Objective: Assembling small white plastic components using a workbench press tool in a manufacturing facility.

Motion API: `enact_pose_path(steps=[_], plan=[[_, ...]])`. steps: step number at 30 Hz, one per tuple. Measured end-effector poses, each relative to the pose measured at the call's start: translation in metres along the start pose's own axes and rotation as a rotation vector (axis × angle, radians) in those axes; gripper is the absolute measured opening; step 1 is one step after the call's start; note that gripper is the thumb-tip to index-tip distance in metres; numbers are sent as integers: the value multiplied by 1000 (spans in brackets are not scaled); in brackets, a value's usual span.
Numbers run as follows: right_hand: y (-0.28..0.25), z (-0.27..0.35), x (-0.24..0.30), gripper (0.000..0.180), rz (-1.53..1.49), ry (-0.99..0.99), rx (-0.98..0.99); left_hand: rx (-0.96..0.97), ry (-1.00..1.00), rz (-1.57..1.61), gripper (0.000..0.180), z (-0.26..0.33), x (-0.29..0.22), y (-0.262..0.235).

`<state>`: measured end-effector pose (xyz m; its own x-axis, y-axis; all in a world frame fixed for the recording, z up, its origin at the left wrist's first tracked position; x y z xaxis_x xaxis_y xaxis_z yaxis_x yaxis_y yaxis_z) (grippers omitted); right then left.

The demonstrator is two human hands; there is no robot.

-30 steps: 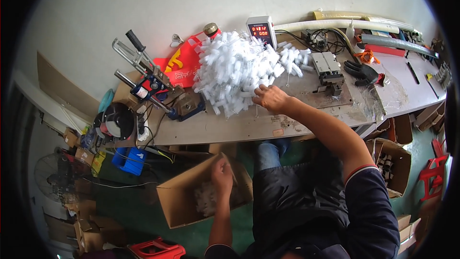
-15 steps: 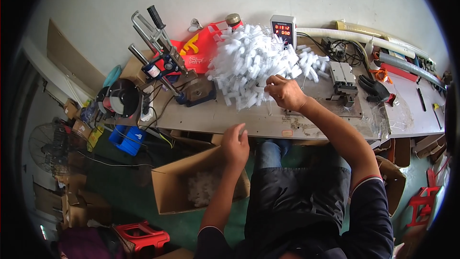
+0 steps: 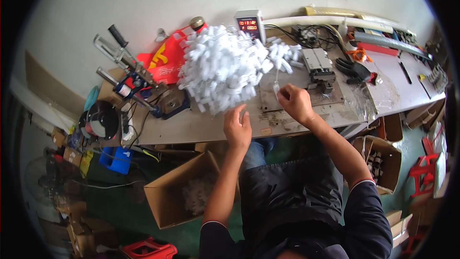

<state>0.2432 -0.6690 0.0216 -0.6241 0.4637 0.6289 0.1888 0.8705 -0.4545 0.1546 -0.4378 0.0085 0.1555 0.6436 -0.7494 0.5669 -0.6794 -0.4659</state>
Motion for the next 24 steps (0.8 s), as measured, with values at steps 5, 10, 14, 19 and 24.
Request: enact_pose_path(steps=[5,10,14,19,24], plan=[[-12,36,-13,16,311,-74,98,44,56,39,20,-17,-23,39],[-32,48,-6,20,267,-28,-12,185,177,-27,24,-16,-52,91],[-30,56,-6,15,264,-71,87,219,444,-235,14,11,-81,127],[-13,48,-3,17,133,-33,129,169,370,-339,14,1,-63,120],[-15,52,-5,11,248,-151,170,196,379,-118,23,7,-71,117]])
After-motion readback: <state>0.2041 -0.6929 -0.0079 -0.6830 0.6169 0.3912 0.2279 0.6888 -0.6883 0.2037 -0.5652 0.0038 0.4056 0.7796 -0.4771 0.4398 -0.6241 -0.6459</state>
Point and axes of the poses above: each hand's wrist, its own z-axis away from the middle knuckle, its own y-axis out of the palm, x = y × z, the point moved 10 cm from there along -z, towards the middle knuckle, and after that the axes turned 9 degrees about -y, right-handed, at the moved point
